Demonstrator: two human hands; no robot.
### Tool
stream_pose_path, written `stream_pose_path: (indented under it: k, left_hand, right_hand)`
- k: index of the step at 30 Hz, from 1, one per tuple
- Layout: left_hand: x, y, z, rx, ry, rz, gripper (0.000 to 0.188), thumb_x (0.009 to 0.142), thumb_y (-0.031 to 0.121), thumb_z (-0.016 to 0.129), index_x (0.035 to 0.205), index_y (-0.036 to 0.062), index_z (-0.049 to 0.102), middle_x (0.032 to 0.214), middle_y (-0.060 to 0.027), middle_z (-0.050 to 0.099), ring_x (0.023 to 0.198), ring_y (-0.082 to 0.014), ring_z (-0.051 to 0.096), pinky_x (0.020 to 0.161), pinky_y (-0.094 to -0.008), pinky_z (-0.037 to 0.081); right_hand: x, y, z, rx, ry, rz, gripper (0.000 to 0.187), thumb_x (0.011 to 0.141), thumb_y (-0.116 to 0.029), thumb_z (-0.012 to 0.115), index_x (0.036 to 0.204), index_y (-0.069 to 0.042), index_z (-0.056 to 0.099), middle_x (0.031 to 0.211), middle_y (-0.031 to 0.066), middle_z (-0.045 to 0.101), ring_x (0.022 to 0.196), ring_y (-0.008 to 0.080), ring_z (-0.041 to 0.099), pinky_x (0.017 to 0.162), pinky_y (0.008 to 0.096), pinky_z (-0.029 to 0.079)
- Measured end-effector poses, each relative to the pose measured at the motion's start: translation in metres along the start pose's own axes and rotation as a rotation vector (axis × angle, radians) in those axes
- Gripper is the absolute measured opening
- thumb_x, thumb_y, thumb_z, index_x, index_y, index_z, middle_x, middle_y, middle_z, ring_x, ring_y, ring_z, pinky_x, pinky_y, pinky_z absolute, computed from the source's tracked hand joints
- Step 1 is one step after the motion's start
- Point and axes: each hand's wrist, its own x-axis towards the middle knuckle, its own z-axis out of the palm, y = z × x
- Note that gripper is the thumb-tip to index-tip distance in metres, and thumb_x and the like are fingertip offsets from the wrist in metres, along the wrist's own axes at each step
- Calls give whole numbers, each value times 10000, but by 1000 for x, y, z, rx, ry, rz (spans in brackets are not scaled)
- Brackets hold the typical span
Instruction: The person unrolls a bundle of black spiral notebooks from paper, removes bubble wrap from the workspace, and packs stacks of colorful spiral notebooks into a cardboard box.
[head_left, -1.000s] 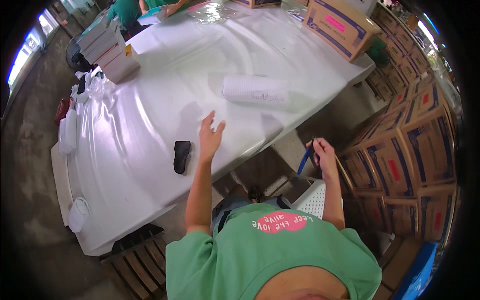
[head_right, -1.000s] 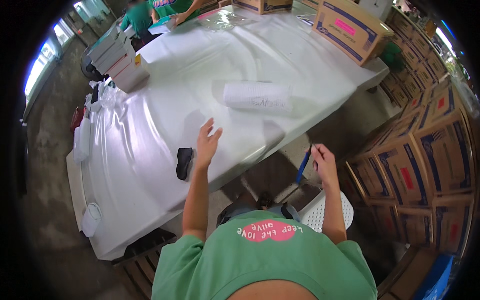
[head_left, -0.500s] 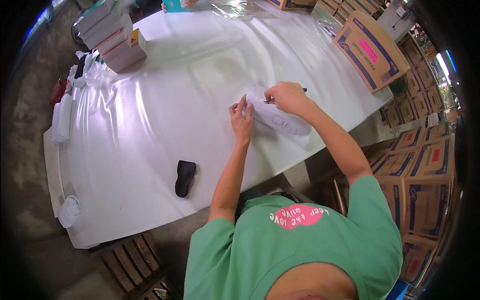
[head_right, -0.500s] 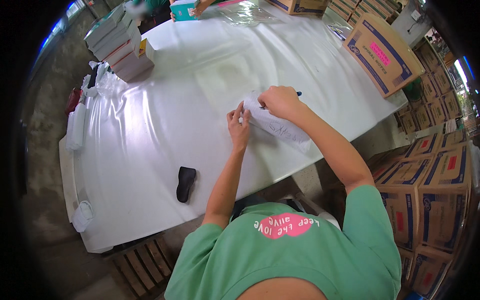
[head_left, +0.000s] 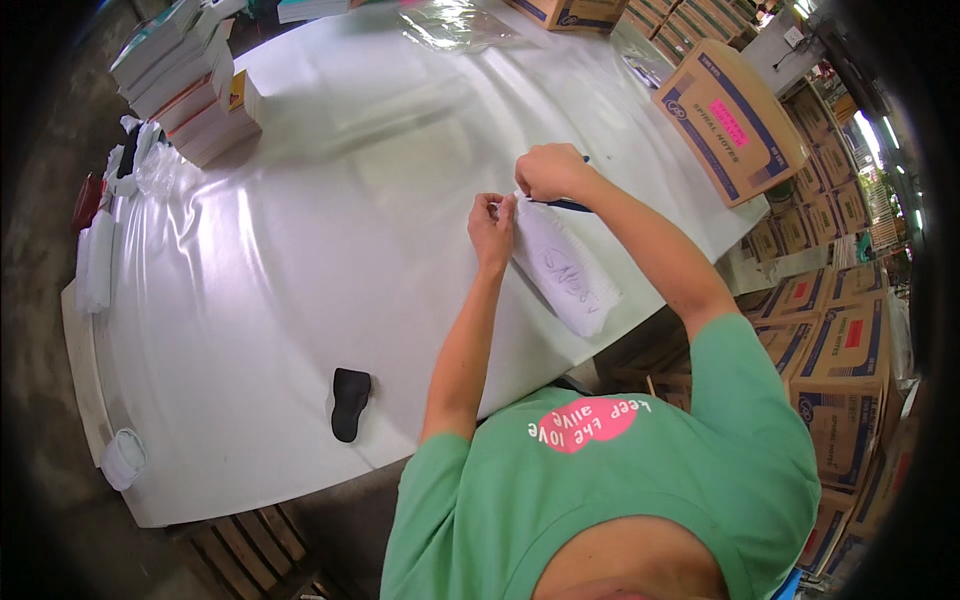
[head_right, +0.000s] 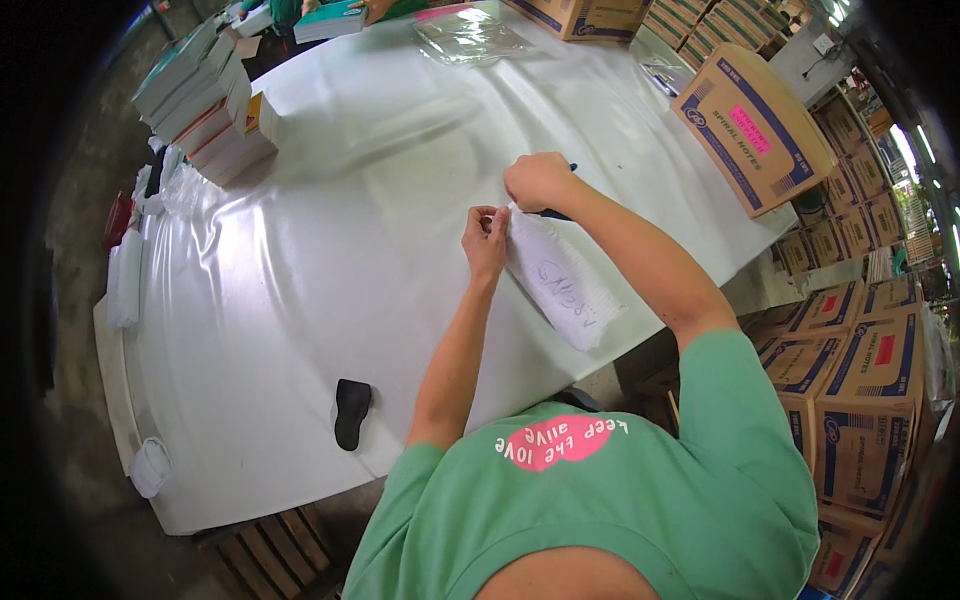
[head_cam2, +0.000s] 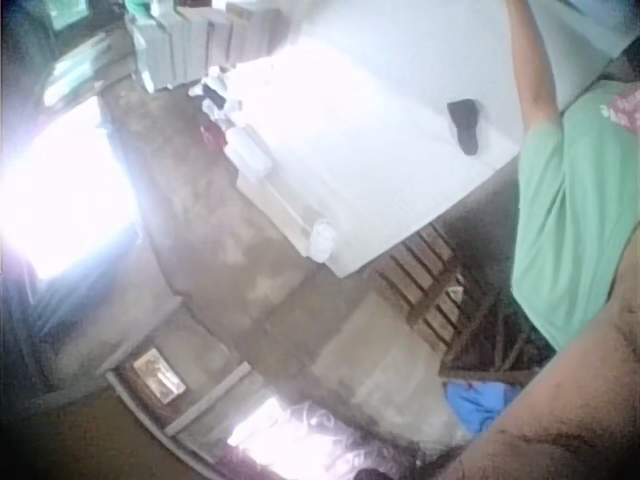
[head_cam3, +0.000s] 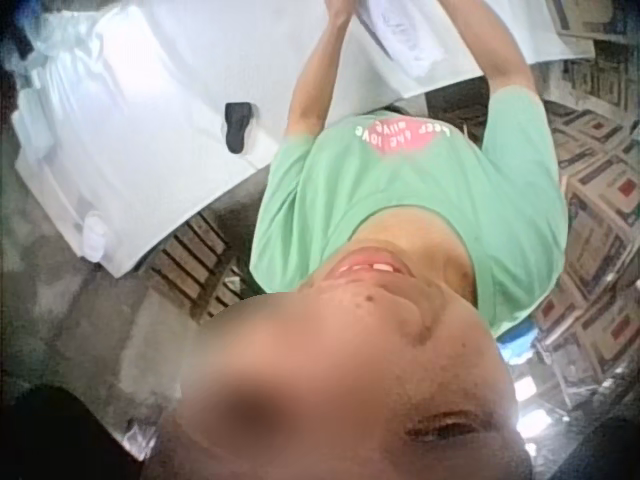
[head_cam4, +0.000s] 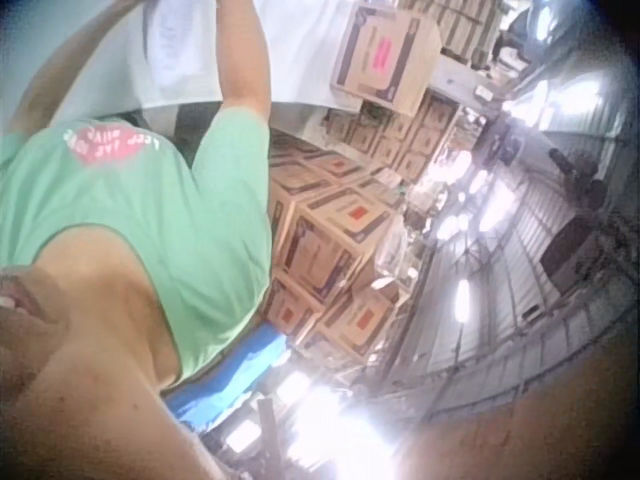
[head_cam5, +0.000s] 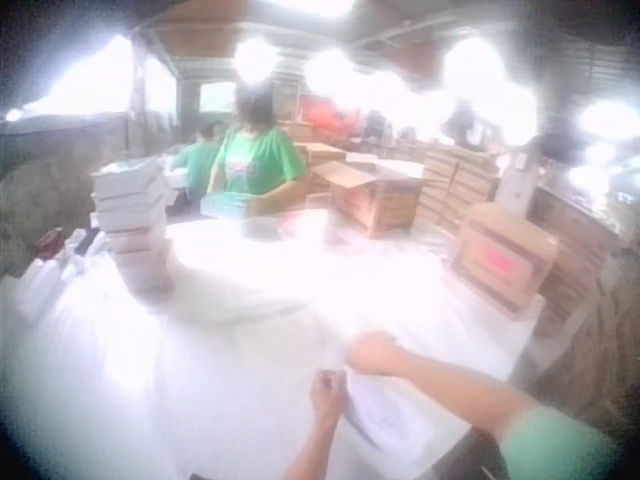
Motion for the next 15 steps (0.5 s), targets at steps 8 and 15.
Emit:
stream_pose_path:
  k: [8,15]
  left_hand:
    - [-1,6,13,184,59,154,256,828,255,622,823,6,564,720,-134,585,661,-268,535,615,-361,431]
    - [-14,13,7,103,93,43,266,866,243,591,829,-14,536,771,-123,582,720,-220,547,672,-334,450]
  right_hand:
    - [-11,22,10,63,-68,-30,132,683,-99,609,790,-93,685,850,131,664,800,297,647,652,402,513]
    - [-102,32,53,165,-67,-56,117,623,-76,602,712,-102,674,758,133,648,731,311,640,619,409,511]
